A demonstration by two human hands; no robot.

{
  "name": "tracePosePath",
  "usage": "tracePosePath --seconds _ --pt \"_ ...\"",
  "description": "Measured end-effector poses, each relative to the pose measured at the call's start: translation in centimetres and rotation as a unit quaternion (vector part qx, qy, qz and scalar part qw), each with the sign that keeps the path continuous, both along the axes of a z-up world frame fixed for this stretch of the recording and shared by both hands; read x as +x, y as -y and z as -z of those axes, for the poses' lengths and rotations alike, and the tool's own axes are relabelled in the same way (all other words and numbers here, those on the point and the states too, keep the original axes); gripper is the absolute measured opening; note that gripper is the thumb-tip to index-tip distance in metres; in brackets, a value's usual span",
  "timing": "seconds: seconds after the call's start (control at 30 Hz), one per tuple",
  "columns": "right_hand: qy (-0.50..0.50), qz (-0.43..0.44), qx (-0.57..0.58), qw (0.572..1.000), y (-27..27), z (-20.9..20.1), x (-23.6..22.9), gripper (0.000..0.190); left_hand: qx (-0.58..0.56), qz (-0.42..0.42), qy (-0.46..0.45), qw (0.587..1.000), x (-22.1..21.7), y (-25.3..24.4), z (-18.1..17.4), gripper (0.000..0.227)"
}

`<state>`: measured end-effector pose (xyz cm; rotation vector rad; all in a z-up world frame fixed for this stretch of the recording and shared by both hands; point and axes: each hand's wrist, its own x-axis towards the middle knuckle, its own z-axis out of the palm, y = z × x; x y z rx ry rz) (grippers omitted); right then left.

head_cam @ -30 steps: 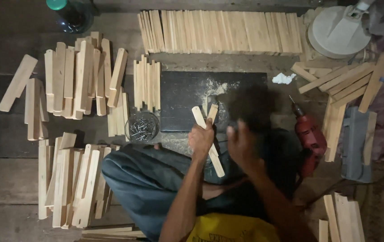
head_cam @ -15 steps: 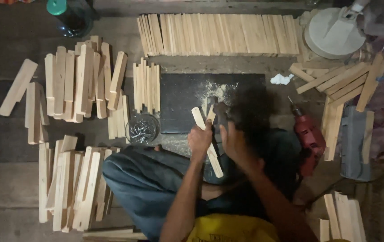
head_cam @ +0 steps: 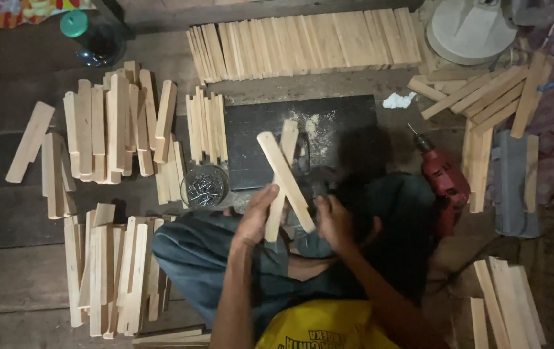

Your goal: The person is sitting on the floor of a woodworking shop, picking up wooden slats, aligning them, and using a power tool and hammer to assemble or process them.

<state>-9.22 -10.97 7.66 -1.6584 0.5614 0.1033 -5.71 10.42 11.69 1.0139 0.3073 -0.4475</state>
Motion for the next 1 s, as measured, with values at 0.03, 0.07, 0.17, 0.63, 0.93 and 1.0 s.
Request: tracePosePath --seconds 0.03,0.07,0.17,0.63,0.93,1.0 --pt "-0.014 0.006 -0.003 1.000 -0.5 -0.3 0.7 0.037 0.110 0.034 0.028 0.993 0.2 -0.5 -2.5 0.043" --pt "-0.028 0.011 -0.005 1.000 -1.1 -0.7 1.5 0.038 0.219 0.066 0.055 0.972 0.4 -1.0 -5.0 0.050" --pt "-0.017 0.050 -0.027 0.998 1.5 2.3 4.7 0.043 0.357 0.059 0.072 0.930 0.5 -1.4 -9.7 0.051" --pt "0.121 -0.073 -0.037 0.989 2.6 -11.9 1.8 0.037 0.834 0.063 0.332 0.437 1.0 1.4 8.0 0.032" --pt "0.314 -0.133 -0.315 0.886 2.2 -8.7 3.4 0.034 0.907 0.042 0.338 0.249 1.6 2.6 8.3 0.015" --pt "0.323 -0.127 -0.468 0.813 2.1 -4.9 3.9 0.036 0.907 0.046 0.336 0.251 1.5 2.7 8.8 0.016"
